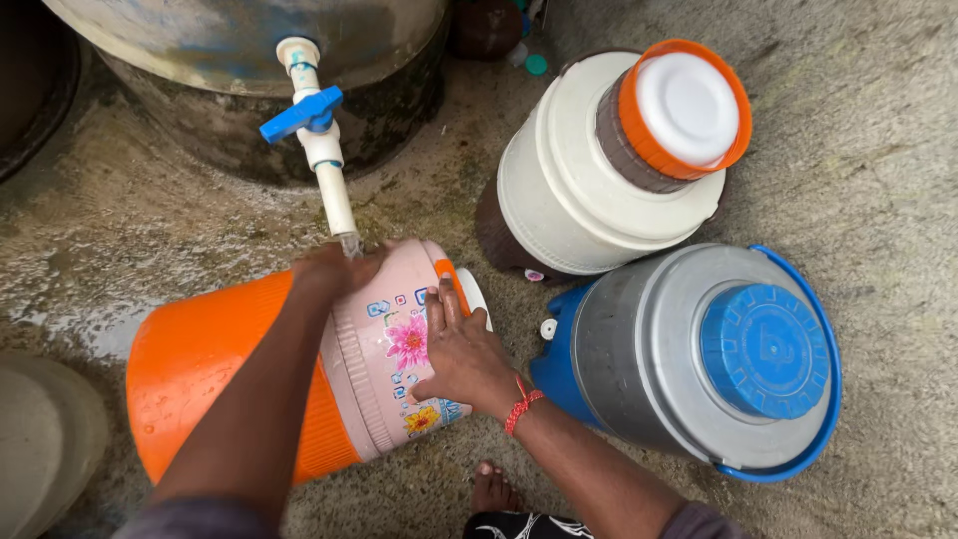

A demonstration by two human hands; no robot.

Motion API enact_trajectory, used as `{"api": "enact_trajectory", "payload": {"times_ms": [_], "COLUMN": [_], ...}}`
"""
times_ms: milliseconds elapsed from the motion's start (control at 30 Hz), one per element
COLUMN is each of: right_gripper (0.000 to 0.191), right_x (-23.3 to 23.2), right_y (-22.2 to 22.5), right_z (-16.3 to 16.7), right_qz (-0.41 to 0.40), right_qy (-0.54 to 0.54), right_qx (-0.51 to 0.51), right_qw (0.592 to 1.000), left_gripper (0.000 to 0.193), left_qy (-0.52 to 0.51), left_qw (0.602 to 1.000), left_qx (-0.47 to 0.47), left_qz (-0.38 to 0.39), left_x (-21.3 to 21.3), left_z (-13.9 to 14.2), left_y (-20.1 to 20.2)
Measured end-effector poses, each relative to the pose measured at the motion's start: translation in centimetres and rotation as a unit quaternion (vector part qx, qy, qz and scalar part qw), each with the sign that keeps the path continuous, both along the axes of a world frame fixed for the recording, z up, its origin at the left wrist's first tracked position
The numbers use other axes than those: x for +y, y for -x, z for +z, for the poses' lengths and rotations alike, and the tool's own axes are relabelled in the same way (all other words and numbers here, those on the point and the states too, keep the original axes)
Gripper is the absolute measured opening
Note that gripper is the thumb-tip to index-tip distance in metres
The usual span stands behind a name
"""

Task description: The person washes an orange and pink plastic container by hand under a running tap, scrubbing the exterior and rinsing it thoroughly. They then place the container upright and briefly rinse a small white bowl before setting it aside.

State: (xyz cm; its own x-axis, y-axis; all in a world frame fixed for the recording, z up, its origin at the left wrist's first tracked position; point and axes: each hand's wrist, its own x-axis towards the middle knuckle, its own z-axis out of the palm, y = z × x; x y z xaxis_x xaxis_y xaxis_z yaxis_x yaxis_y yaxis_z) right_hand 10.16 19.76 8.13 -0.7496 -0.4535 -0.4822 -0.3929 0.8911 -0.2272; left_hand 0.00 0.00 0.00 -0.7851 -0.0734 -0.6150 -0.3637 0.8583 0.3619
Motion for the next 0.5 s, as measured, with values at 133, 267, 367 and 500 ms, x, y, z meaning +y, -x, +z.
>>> {"api": "enact_trajectory", "payload": {"times_ms": [133, 267, 367, 500], "right_gripper": [0.112, 0.098, 0.088, 0.046], "right_x": [-3.4, -5.5, -6.2, -2.3], "right_y": [-0.6, -1.1, -0.8, 4.6], "right_z": [-0.4, -4.0, -5.0, -4.7], "right_qz": [-0.03, 0.058, 0.089, 0.079], "right_qy": [-0.078, 0.067, 0.17, -0.059], "right_qx": [-0.008, 0.109, 0.15, 0.136], "right_qw": [0.996, 0.99, 0.97, 0.986], "left_gripper": [0.062, 0.065, 0.058, 0.052], "left_qy": [0.069, 0.131, 0.075, 0.049], "left_qw": [0.979, 0.938, 0.937, 0.941], "left_qx": [0.187, 0.318, 0.341, 0.333], "left_qz": [-0.031, -0.039, -0.025, 0.028], "left_x": [-2.1, -1.4, -2.4, -2.1], "left_z": [-0.5, -1.3, -0.5, -0.7], "left_y": [-7.4, -11.1, -11.6, -10.9]}}
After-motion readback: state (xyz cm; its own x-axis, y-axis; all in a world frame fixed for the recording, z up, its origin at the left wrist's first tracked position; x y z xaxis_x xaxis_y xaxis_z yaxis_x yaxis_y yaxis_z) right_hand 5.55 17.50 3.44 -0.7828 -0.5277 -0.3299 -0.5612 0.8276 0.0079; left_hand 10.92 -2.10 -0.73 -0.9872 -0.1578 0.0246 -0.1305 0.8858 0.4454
